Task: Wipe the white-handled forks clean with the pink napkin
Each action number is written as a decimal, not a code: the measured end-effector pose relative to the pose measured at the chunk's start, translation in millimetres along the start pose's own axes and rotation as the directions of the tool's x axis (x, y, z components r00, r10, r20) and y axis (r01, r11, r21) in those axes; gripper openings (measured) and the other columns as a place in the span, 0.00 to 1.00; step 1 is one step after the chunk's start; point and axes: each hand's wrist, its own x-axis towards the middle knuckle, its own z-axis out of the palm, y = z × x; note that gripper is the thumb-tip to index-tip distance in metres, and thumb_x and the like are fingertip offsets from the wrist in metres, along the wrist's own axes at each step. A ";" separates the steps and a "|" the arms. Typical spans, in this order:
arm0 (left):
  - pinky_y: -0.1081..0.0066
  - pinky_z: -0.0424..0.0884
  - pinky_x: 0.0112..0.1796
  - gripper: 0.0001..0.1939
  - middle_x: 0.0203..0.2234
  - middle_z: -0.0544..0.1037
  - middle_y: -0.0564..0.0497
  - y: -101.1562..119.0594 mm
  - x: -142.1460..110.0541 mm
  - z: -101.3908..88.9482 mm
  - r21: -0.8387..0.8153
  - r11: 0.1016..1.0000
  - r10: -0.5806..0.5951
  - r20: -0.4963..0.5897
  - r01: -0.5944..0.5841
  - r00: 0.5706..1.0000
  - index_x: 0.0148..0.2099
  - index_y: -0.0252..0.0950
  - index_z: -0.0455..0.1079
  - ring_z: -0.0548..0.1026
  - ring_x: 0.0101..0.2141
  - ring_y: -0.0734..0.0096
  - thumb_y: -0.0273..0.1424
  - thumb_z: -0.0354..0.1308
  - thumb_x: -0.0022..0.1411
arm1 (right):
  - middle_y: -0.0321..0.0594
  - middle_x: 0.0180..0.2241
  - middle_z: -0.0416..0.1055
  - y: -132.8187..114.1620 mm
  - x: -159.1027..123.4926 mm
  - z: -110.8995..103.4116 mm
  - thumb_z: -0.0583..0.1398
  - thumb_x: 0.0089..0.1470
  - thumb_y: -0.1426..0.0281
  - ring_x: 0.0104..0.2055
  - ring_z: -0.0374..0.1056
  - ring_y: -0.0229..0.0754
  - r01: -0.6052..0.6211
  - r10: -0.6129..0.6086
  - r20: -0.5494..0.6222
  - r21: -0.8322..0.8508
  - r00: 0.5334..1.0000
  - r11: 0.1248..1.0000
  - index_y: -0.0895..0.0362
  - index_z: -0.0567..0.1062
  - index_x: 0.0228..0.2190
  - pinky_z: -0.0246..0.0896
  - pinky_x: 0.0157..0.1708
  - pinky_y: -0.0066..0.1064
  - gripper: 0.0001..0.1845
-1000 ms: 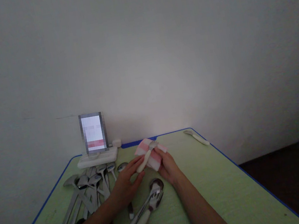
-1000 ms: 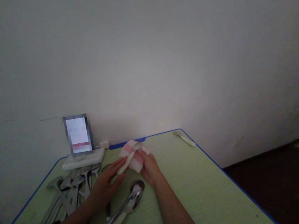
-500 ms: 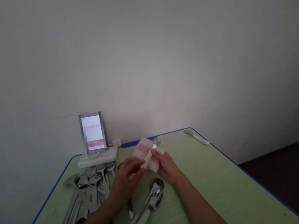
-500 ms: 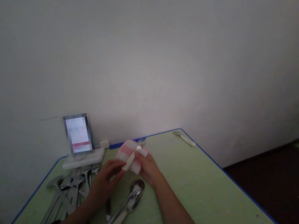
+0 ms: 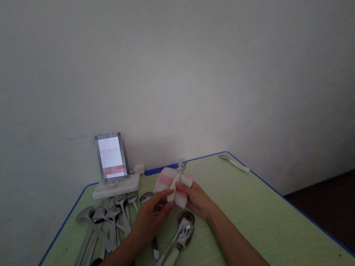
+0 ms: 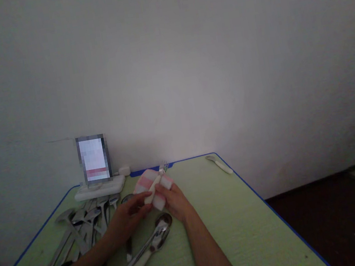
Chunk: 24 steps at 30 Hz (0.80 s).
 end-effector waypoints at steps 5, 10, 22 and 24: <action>0.72 0.72 0.30 0.18 0.30 0.77 0.51 1.3 -0.2 0.0 -0.008 1.000 -0.030 -0.012 0.030 0.999 0.48 0.36 0.71 0.75 0.25 0.71 0.37 0.54 0.58 | 0.39 0.30 0.78 1.7 2.0 -0.7 0.67 0.40 0.67 0.31 0.74 0.41 -0.006 0.007 -0.039 0.016 0.999 1.000 0.60 0.75 0.35 0.69 0.37 0.34 0.18; 0.73 0.72 0.29 0.17 0.28 0.75 0.52 1.8 -2.1 0.4 -0.027 0.999 -0.027 0.001 0.027 1.000 0.48 0.36 0.70 0.75 0.26 0.72 0.38 0.52 0.58 | 0.40 0.30 0.78 0.3 9.4 -5.9 0.65 0.43 0.64 0.34 0.74 0.42 0.095 -0.072 -0.201 0.110 0.977 0.989 0.59 0.74 0.33 0.69 0.38 0.34 0.14; 0.73 0.66 0.26 0.12 0.24 0.75 0.53 1.3 1.3 0.8 0.037 0.999 -0.026 0.052 0.024 0.998 0.33 0.36 0.68 0.72 0.25 0.70 0.40 0.55 0.57 | 0.39 0.33 0.78 -2.9 -0.6 3.6 0.68 0.39 0.66 0.34 0.73 0.40 0.024 -0.021 -0.085 0.042 0.996 0.999 0.58 0.75 0.35 0.68 0.40 0.33 0.19; 0.74 0.64 0.25 0.14 0.23 0.75 0.53 3.1 1.0 -0.1 0.102 0.995 -0.023 0.093 0.014 0.995 0.33 0.35 0.70 0.70 0.24 0.70 0.41 0.52 0.59 | 0.38 0.32 0.78 -3.4 -1.5 4.2 0.69 0.38 0.67 0.33 0.73 0.39 0.012 -0.009 -0.065 0.039 0.998 0.999 0.58 0.75 0.35 0.68 0.39 0.32 0.19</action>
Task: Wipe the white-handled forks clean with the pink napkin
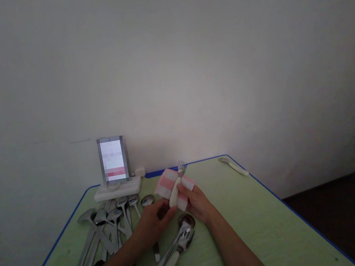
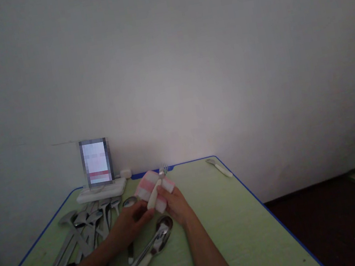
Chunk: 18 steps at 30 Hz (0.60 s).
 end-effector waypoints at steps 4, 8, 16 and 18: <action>0.75 0.60 0.23 0.17 0.21 0.73 0.53 -0.5 -0.2 -0.1 0.050 0.999 0.007 0.018 -0.008 1.000 0.33 0.35 0.71 0.67 0.22 0.71 0.42 0.48 0.61 | 0.38 0.31 0.78 0.2 -1.8 1.1 0.68 0.38 0.68 0.31 0.72 0.38 -0.008 0.008 0.028 -0.004 1.000 1.000 0.58 0.75 0.35 0.68 0.38 0.31 0.18; 0.75 0.60 0.24 0.18 0.20 0.72 0.54 -0.3 -0.3 -0.4 0.045 0.999 0.021 0.028 -0.022 0.999 0.30 0.36 0.69 0.67 0.22 0.71 0.42 0.47 0.61 | 0.37 0.30 0.78 2.1 0.3 -0.3 0.68 0.38 0.68 0.31 0.72 0.39 -0.003 0.003 0.019 0.001 1.000 1.000 0.58 0.75 0.35 0.68 0.37 0.32 0.18; 0.75 0.58 0.22 0.20 0.18 0.73 0.54 0.2 -0.4 -0.4 0.107 0.994 -0.021 0.070 0.014 0.997 0.25 0.36 0.68 0.68 0.20 0.72 0.42 0.45 0.62 | 0.36 0.32 0.78 -5.2 12.5 -12.0 0.65 0.45 0.66 0.34 0.72 0.37 0.160 -0.132 -0.168 0.162 0.977 0.974 0.56 0.75 0.32 0.67 0.39 0.29 0.10; 0.75 0.58 0.23 0.21 0.18 0.73 0.53 -0.8 -0.2 0.1 0.107 0.994 -0.028 0.066 0.021 0.997 0.26 0.36 0.68 0.68 0.21 0.71 0.42 0.45 0.62 | 0.36 0.32 0.78 -3.1 9.4 -9.8 0.66 0.43 0.67 0.33 0.72 0.38 0.105 -0.092 -0.109 0.122 0.990 0.987 0.57 0.75 0.33 0.67 0.38 0.29 0.12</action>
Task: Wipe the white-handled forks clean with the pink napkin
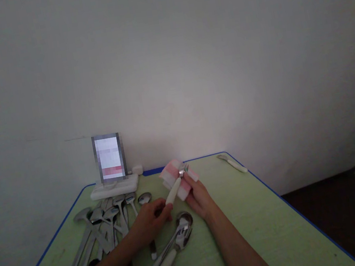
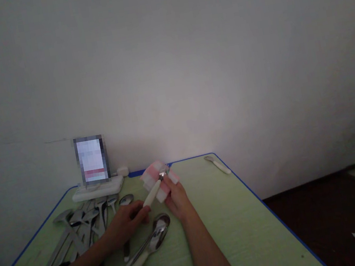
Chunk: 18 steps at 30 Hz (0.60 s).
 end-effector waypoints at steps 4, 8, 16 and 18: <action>0.75 0.60 0.24 0.20 0.19 0.75 0.52 1.4 -0.7 0.1 -0.024 1.000 0.002 0.000 -0.002 1.000 0.26 0.36 0.68 0.69 0.22 0.71 0.42 0.45 0.62 | 0.37 0.27 0.77 5.3 -12.3 6.9 0.67 0.41 0.66 0.31 0.72 0.40 -0.138 0.159 0.137 -0.150 0.978 0.979 0.58 0.74 0.35 0.68 0.35 0.32 0.17; 0.75 0.61 0.24 0.20 0.19 0.74 0.52 4.2 -1.7 -1.5 -0.030 1.000 0.007 -0.006 -0.007 1.000 0.25 0.36 0.67 0.69 0.22 0.71 0.42 0.45 0.62 | 0.37 0.28 0.78 5.3 -15.6 10.6 0.68 0.39 0.67 0.32 0.73 0.40 -0.149 0.173 0.140 -0.165 0.975 0.975 0.58 0.74 0.35 0.68 0.37 0.32 0.18; 0.75 0.58 0.23 0.21 0.17 0.72 0.53 2.0 -0.3 -2.1 0.014 1.000 -0.013 -0.001 0.013 1.000 0.23 0.36 0.65 0.68 0.20 0.71 0.42 0.43 0.62 | 0.37 0.32 0.78 0.5 -1.5 3.4 0.66 0.43 0.65 0.35 0.72 0.38 0.017 -0.017 -0.020 0.001 1.000 1.000 0.57 0.74 0.33 0.67 0.39 0.30 0.14; 0.74 0.59 0.24 0.21 0.18 0.73 0.53 1.5 0.2 -1.4 0.002 1.000 -0.026 -0.007 0.026 1.000 0.24 0.36 0.65 0.68 0.21 0.71 0.43 0.43 0.63 | 0.36 0.31 0.78 0.7 -3.5 3.3 0.67 0.42 0.65 0.34 0.72 0.39 -0.020 0.021 0.028 -0.036 0.999 0.999 0.57 0.74 0.33 0.67 0.38 0.29 0.15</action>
